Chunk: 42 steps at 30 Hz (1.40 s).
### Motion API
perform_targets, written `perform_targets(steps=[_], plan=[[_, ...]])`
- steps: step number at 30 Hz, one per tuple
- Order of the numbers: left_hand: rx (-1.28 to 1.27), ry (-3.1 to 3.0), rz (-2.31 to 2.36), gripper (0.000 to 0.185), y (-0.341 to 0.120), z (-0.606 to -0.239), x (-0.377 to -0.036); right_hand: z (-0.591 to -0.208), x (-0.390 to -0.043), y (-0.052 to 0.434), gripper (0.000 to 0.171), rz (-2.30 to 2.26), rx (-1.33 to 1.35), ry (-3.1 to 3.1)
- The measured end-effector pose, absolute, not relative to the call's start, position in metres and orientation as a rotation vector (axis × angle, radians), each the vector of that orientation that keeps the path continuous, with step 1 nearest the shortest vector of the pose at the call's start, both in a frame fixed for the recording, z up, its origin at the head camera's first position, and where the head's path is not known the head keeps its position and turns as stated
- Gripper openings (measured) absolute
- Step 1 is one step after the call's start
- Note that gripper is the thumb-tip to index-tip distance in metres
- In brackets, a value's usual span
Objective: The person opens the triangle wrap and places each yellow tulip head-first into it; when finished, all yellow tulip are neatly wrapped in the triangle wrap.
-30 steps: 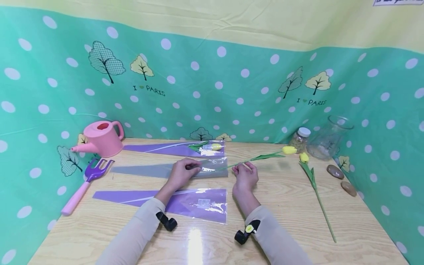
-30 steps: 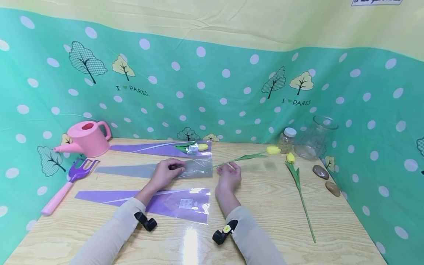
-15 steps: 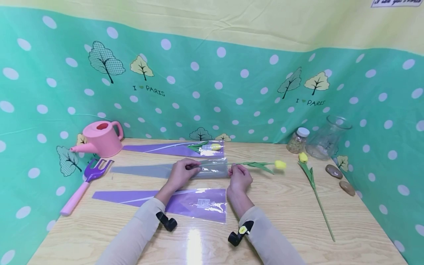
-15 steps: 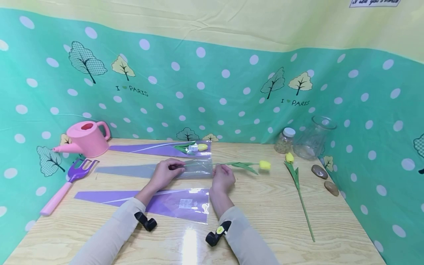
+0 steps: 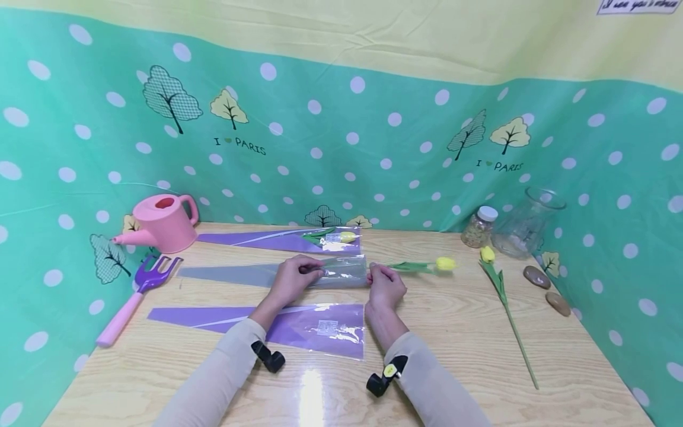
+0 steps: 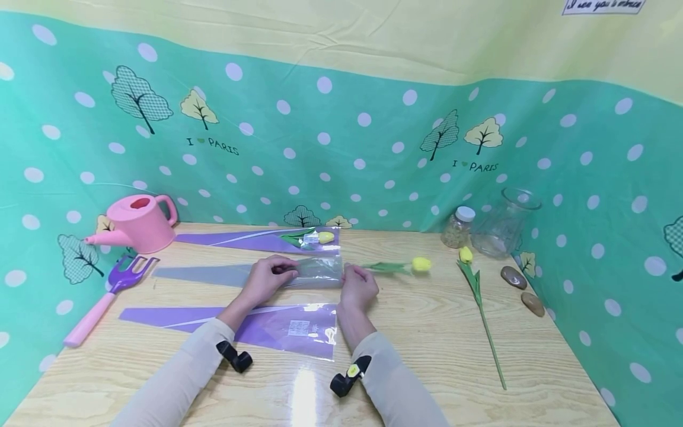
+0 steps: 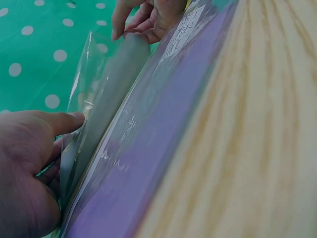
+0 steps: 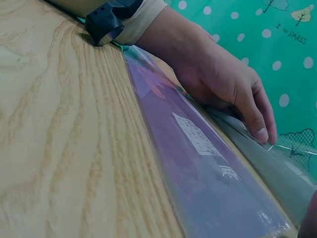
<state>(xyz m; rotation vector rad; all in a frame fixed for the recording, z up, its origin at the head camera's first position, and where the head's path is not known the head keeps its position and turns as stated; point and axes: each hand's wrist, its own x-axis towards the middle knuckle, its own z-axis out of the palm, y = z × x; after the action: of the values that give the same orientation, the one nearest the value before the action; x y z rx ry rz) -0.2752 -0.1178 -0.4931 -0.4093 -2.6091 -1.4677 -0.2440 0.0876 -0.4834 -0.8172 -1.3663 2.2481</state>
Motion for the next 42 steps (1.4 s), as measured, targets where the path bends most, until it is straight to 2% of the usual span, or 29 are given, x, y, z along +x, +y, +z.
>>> perform_targets(steps=[4,12,23,31,34,39,42], plan=[[-0.399,-2.620,-1.459,0.020,-0.117,-0.493,-0.275,-0.482,-0.242,0.089,0.021,2.262,-0.791,-1.346],[-0.399,-2.619,-1.448,0.019,-0.117,-0.494,-0.275,-0.467,-0.244,0.113,0.042,2.262,-0.775,-1.240],[-0.417,-2.611,-1.459,0.019,-0.119,-0.495,-0.276,-0.467,-0.252,0.154,0.072,2.310,-0.999,-1.047],[-0.414,-2.621,-1.469,0.020,-0.117,-0.494,-0.274,-0.472,-0.260,0.165,0.078,2.362,-1.033,-0.940],[-0.418,-2.624,-1.472,0.020,-0.117,-0.493,-0.273,-0.473,-0.263,0.167,0.072,2.374,-1.032,-0.965],[-0.420,-2.618,-1.468,0.020,-0.117,-0.493,-0.273,-0.473,-0.266,0.170,0.030,2.392,-1.041,-1.021],[-0.424,-2.617,-1.463,0.020,-0.117,-0.493,-0.273,-0.472,-0.266,0.170,0.019,2.402,-1.052,-1.021]])
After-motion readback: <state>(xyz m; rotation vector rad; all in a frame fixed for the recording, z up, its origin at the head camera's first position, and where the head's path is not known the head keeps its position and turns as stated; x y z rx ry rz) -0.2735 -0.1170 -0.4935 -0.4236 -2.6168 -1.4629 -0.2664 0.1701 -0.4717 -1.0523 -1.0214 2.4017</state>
